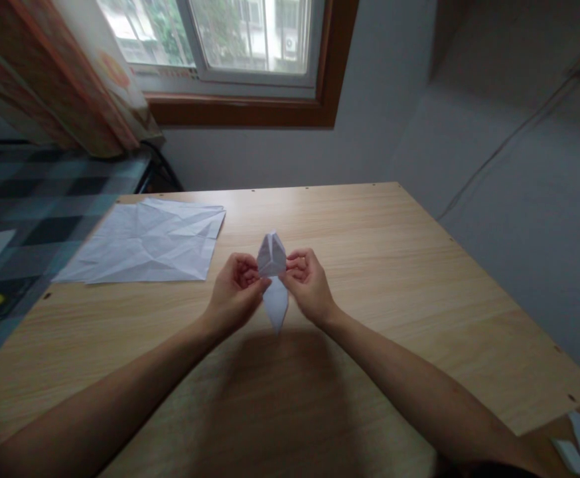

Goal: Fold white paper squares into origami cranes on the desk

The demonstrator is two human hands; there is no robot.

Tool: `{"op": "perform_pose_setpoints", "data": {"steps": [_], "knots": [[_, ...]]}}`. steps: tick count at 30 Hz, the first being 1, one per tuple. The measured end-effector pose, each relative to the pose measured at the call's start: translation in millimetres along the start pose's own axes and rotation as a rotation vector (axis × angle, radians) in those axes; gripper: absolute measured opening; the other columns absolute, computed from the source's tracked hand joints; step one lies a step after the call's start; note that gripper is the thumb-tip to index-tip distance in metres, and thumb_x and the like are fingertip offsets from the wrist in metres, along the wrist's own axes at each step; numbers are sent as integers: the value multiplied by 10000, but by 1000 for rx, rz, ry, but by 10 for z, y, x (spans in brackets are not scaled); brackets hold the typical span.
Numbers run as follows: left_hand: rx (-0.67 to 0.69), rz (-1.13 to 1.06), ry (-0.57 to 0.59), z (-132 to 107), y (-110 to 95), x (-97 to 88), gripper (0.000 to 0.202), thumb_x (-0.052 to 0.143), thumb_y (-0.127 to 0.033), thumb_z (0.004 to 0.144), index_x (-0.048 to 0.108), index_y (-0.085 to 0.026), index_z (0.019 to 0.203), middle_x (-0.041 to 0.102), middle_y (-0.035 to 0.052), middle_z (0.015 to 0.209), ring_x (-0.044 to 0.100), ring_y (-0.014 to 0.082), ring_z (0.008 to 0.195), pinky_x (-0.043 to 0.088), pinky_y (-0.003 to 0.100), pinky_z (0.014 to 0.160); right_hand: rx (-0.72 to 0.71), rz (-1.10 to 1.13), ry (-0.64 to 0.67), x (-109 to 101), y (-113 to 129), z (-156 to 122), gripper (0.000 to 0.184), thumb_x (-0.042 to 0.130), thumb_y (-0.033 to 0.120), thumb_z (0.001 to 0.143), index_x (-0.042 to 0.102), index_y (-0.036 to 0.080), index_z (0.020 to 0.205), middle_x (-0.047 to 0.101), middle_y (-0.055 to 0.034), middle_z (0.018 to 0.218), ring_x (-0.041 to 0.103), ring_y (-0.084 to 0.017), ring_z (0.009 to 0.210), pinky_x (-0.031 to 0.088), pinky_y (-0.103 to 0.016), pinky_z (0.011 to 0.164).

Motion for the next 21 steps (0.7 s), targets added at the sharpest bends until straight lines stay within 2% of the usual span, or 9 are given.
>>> {"op": "perform_pose_setpoints", "data": {"steps": [3,6,8,10,13,15,18,21], "knots": [[36,22,42,-8,-26,18,333,734,-186,705,559,-209,988,636,-17,846,605,112,707,479,236,664,-39,-88,34,12,31,-33,234,756,330,787,582,241,915,633,30,791,596,-112,647,470,-242,605],[113,159,69,-21,-95,23,159,688,-177,766,617,-195,906,639,-4,811,601,128,737,474,249,683,-116,-199,21,6,83,-72,171,723,314,834,610,247,942,621,26,775,587,-126,654,465,-261,608],[179,282,76,-28,-149,25,33,660,-177,805,655,-186,836,640,15,811,592,136,746,468,256,678,-221,-286,-14,1,157,-94,173,722,285,835,620,260,972,629,9,849,599,-147,729,484,-285,657],[235,371,74,-35,-196,27,51,647,-169,821,693,-189,833,645,27,824,589,143,755,466,262,675,-337,-386,-32,9,247,-113,174,729,268,824,640,269,974,631,-13,932,602,-175,821,496,-313,706],[281,438,62,-46,-249,27,170,623,-114,804,732,-206,898,644,20,810,579,139,730,463,260,661,-442,-508,6,42,342,-133,75,718,267,831,679,267,896,635,-32,940,600,-208,888,502,-352,761],[315,489,16,-60,-293,17,185,632,-116,795,748,-218,897,642,29,842,581,150,765,472,274,687,-451,-522,20,44,361,-144,22,689,273,859,679,259,844,653,-34,910,613,-217,894,500,-373,804],[334,528,-39,-86,-340,15,51,697,-215,798,746,-217,815,654,58,945,594,189,883,487,317,771,-375,-473,-49,-1,316,-156,75,670,309,880,641,253,839,666,-11,820,616,-198,792,497,-358,765],[203,442,44,-83,-276,60,139,674,-281,834,679,-197,724,645,19,751,571,152,706,460,279,655,-247,-315,-65,-18,205,-152,131,670,365,881,596,261,910,650,18,762,599,-160,688,488,-309,677]]}}
Point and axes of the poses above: each hand's wrist, its own z-axis towards the middle knuckle, its own x-axis out of the palm, y = z × x, the point moved 5 cm from there along z, towards the middle knuckle
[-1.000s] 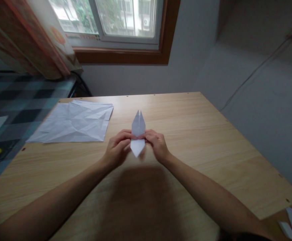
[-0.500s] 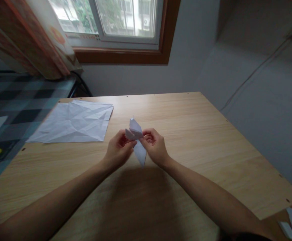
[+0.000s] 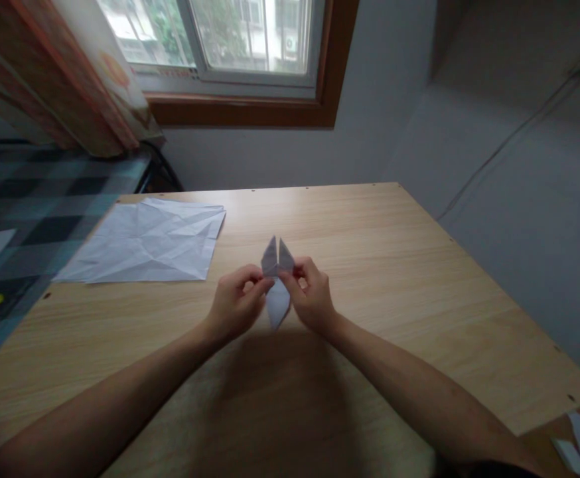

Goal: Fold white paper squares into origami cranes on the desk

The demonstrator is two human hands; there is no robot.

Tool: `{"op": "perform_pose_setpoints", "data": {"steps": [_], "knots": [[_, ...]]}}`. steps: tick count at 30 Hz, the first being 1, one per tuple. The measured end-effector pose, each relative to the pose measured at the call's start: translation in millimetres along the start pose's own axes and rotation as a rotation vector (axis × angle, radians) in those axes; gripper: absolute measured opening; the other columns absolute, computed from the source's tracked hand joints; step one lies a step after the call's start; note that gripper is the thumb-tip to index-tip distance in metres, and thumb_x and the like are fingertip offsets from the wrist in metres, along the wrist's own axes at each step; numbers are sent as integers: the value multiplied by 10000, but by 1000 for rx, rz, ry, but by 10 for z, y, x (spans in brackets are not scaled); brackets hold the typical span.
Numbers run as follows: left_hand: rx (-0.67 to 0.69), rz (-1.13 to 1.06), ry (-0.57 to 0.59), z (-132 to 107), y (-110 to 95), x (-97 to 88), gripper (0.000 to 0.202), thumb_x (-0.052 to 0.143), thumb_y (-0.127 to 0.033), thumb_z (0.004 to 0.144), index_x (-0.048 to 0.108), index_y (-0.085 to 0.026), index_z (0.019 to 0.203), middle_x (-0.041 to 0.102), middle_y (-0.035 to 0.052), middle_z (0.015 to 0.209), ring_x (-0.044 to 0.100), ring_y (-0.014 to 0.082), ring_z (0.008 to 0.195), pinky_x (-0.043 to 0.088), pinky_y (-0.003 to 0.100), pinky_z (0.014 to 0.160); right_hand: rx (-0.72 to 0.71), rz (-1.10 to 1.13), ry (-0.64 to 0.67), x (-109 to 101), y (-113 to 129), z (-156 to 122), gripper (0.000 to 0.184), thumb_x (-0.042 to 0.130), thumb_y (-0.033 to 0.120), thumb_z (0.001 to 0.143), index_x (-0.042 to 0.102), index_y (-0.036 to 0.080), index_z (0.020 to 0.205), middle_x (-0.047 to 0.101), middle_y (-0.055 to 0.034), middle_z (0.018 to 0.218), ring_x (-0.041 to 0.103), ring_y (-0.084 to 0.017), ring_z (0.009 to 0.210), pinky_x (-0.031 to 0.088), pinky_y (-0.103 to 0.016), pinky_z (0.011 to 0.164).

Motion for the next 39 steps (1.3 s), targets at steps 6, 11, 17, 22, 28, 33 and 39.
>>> {"op": "perform_pose_setpoints", "data": {"steps": [6,11,17,22,28,33,39], "knots": [[-305,-403,-8,10,216,84,239,686,-383,802,545,-196,753,526,-60,558,470,88,469,348,208,459,238,312,229,168,-123,21,406,789,347,739,533,270,1044,643,67,708,627,-124,607,501,-236,562],[-275,-459,-145,14,227,33,299,742,-267,741,483,-216,881,525,-90,621,461,62,478,342,180,477,341,218,227,178,-138,-13,344,740,324,757,533,246,1021,539,119,562,512,-92,410,416,-197,401],[-280,-423,-73,29,178,41,251,752,-243,723,553,-176,859,530,-63,659,475,62,537,372,191,526,214,145,255,160,-42,-19,254,659,437,864,588,220,975,556,65,631,491,-93,502,374,-211,466],[-288,-512,-51,53,197,70,361,788,-224,682,553,-180,952,607,-38,763,546,74,609,432,197,584,139,120,190,109,-24,43,319,577,499,914,600,203,795,531,33,650,484,-114,579,408,-237,534],[-246,-451,25,22,221,111,346,804,-265,708,614,-166,979,646,-8,782,549,89,616,407,206,564,127,129,177,119,-71,26,223,722,383,808,584,210,831,627,-18,901,592,-152,759,501,-279,675],[-228,-465,113,-21,199,113,276,714,-402,820,645,-158,928,644,8,755,545,103,618,419,228,579,72,95,95,64,-63,47,241,709,311,793,508,209,706,624,-25,894,559,-153,768,476,-285,684],[-294,-527,96,-5,202,114,326,829,-344,697,625,-149,861,655,-4,732,589,116,648,450,231,622,101,267,210,170,-6,29,308,780,302,742,491,208,691,648,-41,968,614,-178,859,508,-326,780]]}}
Point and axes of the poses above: each hand's wrist, its own z-axis towards the middle knuckle, its own x-axis out of the palm, y = z × x, the point moved 5 cm from there along z, towards the middle knuckle
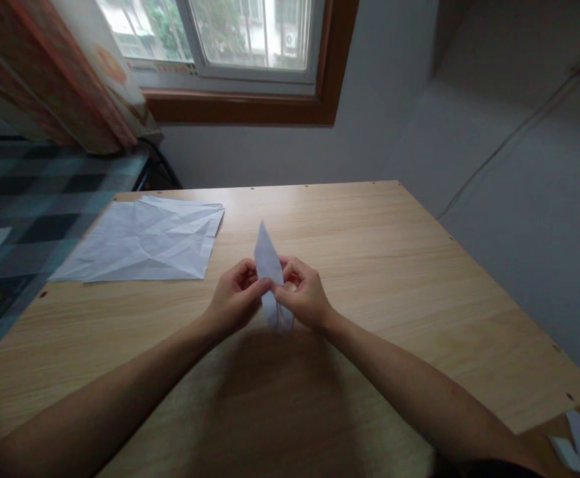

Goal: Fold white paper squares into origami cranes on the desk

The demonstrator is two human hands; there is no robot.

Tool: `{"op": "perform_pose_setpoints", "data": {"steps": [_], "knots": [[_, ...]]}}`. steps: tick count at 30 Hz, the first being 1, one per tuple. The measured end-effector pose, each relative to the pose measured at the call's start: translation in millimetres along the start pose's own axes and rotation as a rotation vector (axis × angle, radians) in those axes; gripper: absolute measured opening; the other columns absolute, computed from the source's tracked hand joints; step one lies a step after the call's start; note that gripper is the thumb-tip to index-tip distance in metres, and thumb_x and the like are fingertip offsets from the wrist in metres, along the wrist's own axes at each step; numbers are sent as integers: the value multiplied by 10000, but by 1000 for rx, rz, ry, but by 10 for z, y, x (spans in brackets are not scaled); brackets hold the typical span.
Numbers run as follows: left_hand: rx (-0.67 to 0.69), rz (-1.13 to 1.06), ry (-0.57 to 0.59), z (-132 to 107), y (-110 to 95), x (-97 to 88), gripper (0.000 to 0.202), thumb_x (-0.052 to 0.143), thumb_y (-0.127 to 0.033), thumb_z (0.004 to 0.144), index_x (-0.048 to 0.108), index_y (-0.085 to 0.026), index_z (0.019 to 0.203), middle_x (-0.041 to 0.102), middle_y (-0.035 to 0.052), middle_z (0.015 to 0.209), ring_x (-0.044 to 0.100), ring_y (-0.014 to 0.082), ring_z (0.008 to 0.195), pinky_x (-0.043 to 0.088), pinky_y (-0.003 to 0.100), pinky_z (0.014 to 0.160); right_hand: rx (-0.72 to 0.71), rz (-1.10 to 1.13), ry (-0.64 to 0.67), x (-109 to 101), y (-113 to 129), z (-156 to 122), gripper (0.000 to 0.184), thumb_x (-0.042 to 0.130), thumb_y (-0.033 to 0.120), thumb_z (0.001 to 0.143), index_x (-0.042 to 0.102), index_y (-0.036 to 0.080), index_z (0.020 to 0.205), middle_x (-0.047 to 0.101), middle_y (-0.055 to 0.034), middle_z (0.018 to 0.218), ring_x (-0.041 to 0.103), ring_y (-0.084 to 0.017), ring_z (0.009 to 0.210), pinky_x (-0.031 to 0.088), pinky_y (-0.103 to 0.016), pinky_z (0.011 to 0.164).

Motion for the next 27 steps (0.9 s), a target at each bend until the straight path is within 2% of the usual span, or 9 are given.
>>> {"op": "perform_pose_setpoints", "data": {"steps": [2,5,8,12,16,19,21,27], "knots": [[-19,-75,13,6,-8,24,350,832,-346,688,634,-147,898,683,12,775,623,136,695,476,249,655,66,91,0,15,-10,7,329,809,331,721,502,220,762,656,-41,1000,639,-179,861,526,-330,774],[-60,-122,63,4,-3,67,385,831,-342,685,652,-147,964,698,22,806,645,158,732,488,262,666,121,153,-48,-14,-39,25,413,845,338,675,516,245,907,646,-6,948,633,-144,782,522,-289,709],[-62,-105,61,8,18,54,342,825,-344,688,642,-148,900,683,10,783,624,140,706,470,251,660,144,189,-78,-43,-89,43,453,839,324,681,500,257,973,622,35,841,600,-111,687,490,-246,637],[-33,-116,-16,23,24,-17,338,819,-325,689,524,-166,734,587,-45,658,516,79,588,388,201,576,156,185,-53,-34,-117,60,437,818,334,701,472,264,960,587,64,727,564,-110,615,449,-233,575],[5,-174,-53,16,-47,-14,429,837,-240,653,418,-191,735,513,-88,621,458,52,541,350,177,540,122,110,-90,-66,-69,74,338,783,312,718,480,243,852,537,64,714,510,-95,597,414,-221,553],[-6,-233,-9,-7,-58,35,489,860,-240,630,398,-205,784,532,-86,652,496,62,564,379,181,553,94,73,-71,-65,-35,75,259,745,303,742,507,232,816,521,56,704,493,-93,580,402,-219,525],[-26,-262,34,-23,-32,61,515,871,-262,631,398,-214,830,566,-77,689,541,80,589,417,197,573,124,79,-27,-43,-44,69,239,728,314,754,518,236,837,512,65,674,475,-89,518,385,-218,471],[-43,-329,46,-21,-11,38,573,887,-244,619,421,-230,952,652,-49,845,657,126,704,512,250,663,214,126,26,-11,-67,54,331,764,365,735,474,244,839,490,93,607,424,-73,422,333,-205,402]]}}
Point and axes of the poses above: each hand's wrist, its own z-axis towards the middle knuckle, its own x-axis out of the palm, y = z × x, the point moved 5 cm from there along z, towards the middle knuckle
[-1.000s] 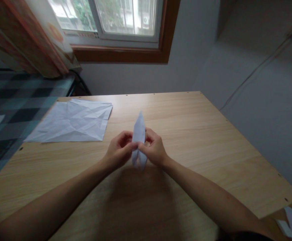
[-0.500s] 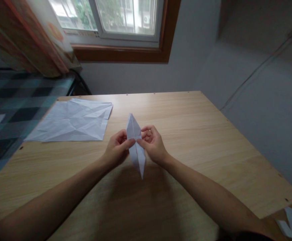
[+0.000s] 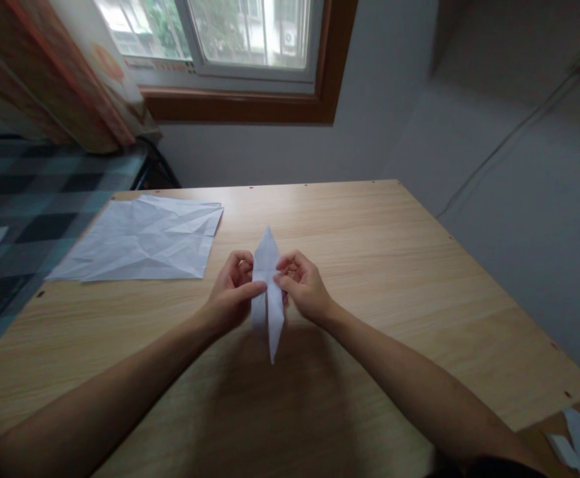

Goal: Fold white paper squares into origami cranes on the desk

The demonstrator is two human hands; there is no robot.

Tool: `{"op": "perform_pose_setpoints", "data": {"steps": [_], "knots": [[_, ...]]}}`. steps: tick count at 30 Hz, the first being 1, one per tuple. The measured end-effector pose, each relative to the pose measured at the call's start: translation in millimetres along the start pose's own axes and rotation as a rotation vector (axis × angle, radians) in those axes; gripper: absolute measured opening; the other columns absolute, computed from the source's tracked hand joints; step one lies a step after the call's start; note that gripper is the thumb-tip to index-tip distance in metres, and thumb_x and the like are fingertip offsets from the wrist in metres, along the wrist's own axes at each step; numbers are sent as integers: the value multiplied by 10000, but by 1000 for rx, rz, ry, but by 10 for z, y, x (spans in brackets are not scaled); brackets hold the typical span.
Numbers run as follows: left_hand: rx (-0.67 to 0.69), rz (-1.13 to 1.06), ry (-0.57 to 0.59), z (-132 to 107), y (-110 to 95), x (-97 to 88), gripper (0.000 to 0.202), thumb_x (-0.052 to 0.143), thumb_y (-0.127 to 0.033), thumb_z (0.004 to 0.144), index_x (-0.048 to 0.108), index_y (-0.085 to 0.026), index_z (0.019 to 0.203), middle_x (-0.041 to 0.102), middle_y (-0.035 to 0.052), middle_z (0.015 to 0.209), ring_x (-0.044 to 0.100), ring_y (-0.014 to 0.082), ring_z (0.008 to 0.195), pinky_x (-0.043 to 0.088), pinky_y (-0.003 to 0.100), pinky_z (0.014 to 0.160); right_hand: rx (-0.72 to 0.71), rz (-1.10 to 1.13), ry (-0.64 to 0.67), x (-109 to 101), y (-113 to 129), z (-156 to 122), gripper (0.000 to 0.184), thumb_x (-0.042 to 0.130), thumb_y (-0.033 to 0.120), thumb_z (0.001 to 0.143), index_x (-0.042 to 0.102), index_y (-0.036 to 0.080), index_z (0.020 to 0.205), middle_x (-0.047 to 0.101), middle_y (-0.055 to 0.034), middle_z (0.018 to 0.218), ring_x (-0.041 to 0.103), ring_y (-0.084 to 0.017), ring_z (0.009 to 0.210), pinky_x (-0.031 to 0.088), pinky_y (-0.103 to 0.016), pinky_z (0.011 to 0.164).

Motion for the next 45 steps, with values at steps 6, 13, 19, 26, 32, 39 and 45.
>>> {"op": "perform_pose_setpoints", "data": {"steps": [6,13,19,26,32,39,45], "knots": [[-44,16,36,14,-22,18,574,870,-246,642,444,-238,1027,697,-31,841,668,143,685,531,277,667,15,7,14,21,18,-3,325,765,355,715,485,244,835,507,76,617,455,-92,476,358,-221,441],[-37,46,-16,12,5,0,580,894,-238,609,480,-217,1015,679,-43,815,658,125,672,529,259,675,5,-3,26,53,22,-13,292,745,311,711,487,240,829,477,80,603,429,-89,481,326,-219,453],[-29,93,-43,19,1,-12,576,888,-239,610,471,-211,1005,667,-44,809,645,114,658,532,248,659,21,-1,33,58,-11,-12,278,732,307,716,490,242,837,462,86,585,405,-87,460,304,-217,435],[60,205,-138,61,-37,-98,663,832,-243,649,490,-252,1217,641,-39,854,617,106,628,506,234,591,-17,-42,-56,-51,-7,16,250,732,317,724,515,240,822,493,66,635,425,-95,500,332,-229,464],[148,579,-149,45,-116,-104,149,665,-280,809,712,-170,899,656,19,761,533,126,659,401,246,587,-52,-88,-107,-101,4,26,189,704,286,733,552,229,830,513,48,689,428,-96,542,323,-240,507],[105,559,-114,39,-90,-98,269,636,-409,849,527,-187,746,431,-64,578,379,88,526,277,221,504,-63,-130,-107,-101,8,27,161,704,273,726,565,219,785,517,37,686,418,-106,565,318,-247,519],[26,382,-46,58,-74,-49,351,771,-296,709,437,-208,775,403,-115,546,339,48,452,243,188,466,-66,-87,-99,-150,-13,48,175,705,270,731,580,228,846,501,52,680,425,-101,562,329,-234,517]]}}
Point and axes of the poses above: each hand's wrist, its own z-axis towards the middle knuckle, its own x-axis out of the palm, y = z × x, the point moved 5 cm from there along z, towards the middle knuckle
